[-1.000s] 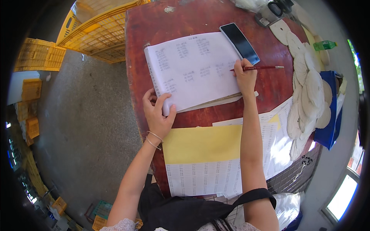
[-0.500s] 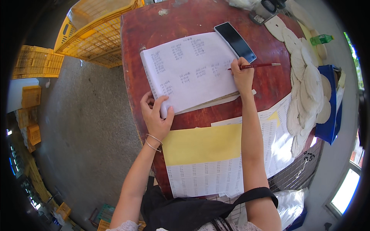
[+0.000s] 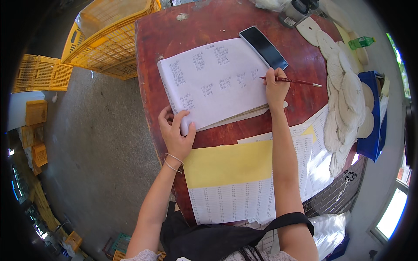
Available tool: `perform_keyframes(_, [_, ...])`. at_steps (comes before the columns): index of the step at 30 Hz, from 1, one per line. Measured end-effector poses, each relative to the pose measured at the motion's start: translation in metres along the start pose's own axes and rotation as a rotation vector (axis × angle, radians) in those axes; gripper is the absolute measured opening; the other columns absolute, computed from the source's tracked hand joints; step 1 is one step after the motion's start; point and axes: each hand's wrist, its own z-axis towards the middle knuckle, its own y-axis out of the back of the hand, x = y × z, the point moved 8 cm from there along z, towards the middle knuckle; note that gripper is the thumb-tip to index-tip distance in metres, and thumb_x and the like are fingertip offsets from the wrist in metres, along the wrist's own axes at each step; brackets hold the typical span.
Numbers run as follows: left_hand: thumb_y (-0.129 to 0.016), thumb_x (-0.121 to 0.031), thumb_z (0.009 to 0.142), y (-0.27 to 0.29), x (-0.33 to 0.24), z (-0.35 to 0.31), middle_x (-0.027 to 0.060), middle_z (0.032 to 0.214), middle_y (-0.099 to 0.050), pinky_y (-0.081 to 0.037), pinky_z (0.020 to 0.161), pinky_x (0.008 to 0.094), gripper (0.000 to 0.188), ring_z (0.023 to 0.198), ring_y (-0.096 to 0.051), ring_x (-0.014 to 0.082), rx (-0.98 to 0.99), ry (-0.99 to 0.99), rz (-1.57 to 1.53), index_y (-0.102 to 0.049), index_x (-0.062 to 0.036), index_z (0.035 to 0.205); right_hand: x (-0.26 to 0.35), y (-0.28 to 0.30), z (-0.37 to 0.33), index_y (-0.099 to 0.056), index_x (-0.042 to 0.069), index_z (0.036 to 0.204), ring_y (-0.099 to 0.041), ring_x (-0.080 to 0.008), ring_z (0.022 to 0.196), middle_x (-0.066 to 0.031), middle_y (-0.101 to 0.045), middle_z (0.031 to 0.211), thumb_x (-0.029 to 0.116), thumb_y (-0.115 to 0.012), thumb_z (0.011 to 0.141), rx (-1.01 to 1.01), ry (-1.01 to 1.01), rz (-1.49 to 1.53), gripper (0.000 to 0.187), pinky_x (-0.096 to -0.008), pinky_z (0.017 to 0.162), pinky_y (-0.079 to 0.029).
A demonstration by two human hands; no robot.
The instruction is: The person unpacks white shoe insoles from a plastic bag, places them on a wire rack, then repacks them into the bag. The person writes on a document with a pen and moves the bag across the room.
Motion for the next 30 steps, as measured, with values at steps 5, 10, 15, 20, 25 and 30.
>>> perform_keyframes(5, [-0.066, -0.016, 0.073, -0.001, 0.000, 0.001, 0.0149, 0.121, -0.039, -0.042, 0.085, 0.0380, 0.031, 0.094, -0.046, 0.0272, 0.001, -0.003, -0.007, -0.062, -0.0113, 0.103, 0.004, -0.009, 0.001, -0.044, 0.003, 0.060, -0.043, -0.0051, 0.050, -0.0011, -0.048, 0.051, 0.014, -0.056, 0.087, 0.108, 0.029, -0.072, 0.032, -0.0236, 0.048, -0.036])
perform_keyframes(10, [-0.066, -0.016, 0.073, -0.002, 0.004, -0.001, 0.0149, 0.122, -0.039, -0.042, 0.085, 0.0376, 0.031, 0.095, -0.046, 0.0272, 0.002, 0.014, -0.018, -0.061, -0.0112, 0.103, 0.000, -0.005, 0.000, -0.044, 0.003, 0.060, -0.042, -0.0048, 0.051, -0.0003, -0.046, 0.050, 0.014, -0.056, 0.087, 0.078, 0.038, -0.066, 0.032, -0.0243, 0.047, -0.035])
perform_keyframes(15, [-0.065, -0.014, 0.074, -0.002, 0.004, -0.002, 0.0149, 0.123, -0.039, -0.041, 0.085, 0.0370, 0.030, 0.096, -0.046, 0.0264, 0.017, 0.025, -0.057, -0.061, -0.0105, 0.104, 0.000, -0.009, 0.004, -0.044, 0.001, 0.060, -0.044, -0.0053, 0.051, -0.0026, -0.046, 0.049, 0.015, -0.058, 0.087, 0.073, 0.009, -0.146, 0.033, -0.0257, 0.047, -0.036])
perform_keyframes(20, [-0.064, -0.017, 0.079, 0.002, 0.005, -0.001, 0.0176, 0.125, -0.038, -0.039, 0.093, 0.0393, 0.038, 0.107, -0.045, 0.0313, -0.022, 0.044, -0.024, -0.055, -0.0092, 0.116, 0.033, 0.039, -0.023, -0.047, 0.003, 0.064, -0.047, -0.0059, 0.053, -0.0020, -0.053, 0.057, 0.017, -0.056, 0.090, 0.090, 0.014, 0.135, 0.031, -0.0240, 0.049, -0.038])
perform_keyframes(25, [-0.065, -0.019, 0.080, 0.005, 0.006, -0.003, 0.0192, 0.123, -0.040, -0.033, 0.101, 0.0422, 0.053, 0.116, -0.041, 0.0343, -0.100, -0.038, 0.015, -0.044, -0.0015, 0.126, 0.011, 0.166, -0.119, -0.051, 0.008, 0.072, -0.042, -0.0029, 0.055, 0.0019, -0.055, 0.066, 0.014, -0.058, 0.088, -0.131, -0.260, 0.087, 0.019, -0.0178, 0.051, -0.033])
perform_keyframes(30, [-0.068, -0.018, 0.079, 0.001, 0.020, -0.006, 0.0160, 0.123, -0.039, -0.042, 0.090, 0.0375, 0.064, 0.106, -0.047, 0.0266, -0.098, 0.054, -0.097, -0.036, 0.0013, 0.130, -0.028, 0.189, -0.156, -0.051, 0.004, 0.071, -0.051, -0.0081, 0.060, -0.0021, -0.058, 0.064, 0.014, -0.060, 0.088, 0.032, -0.309, 0.025, 0.022, -0.0227, 0.059, -0.041])
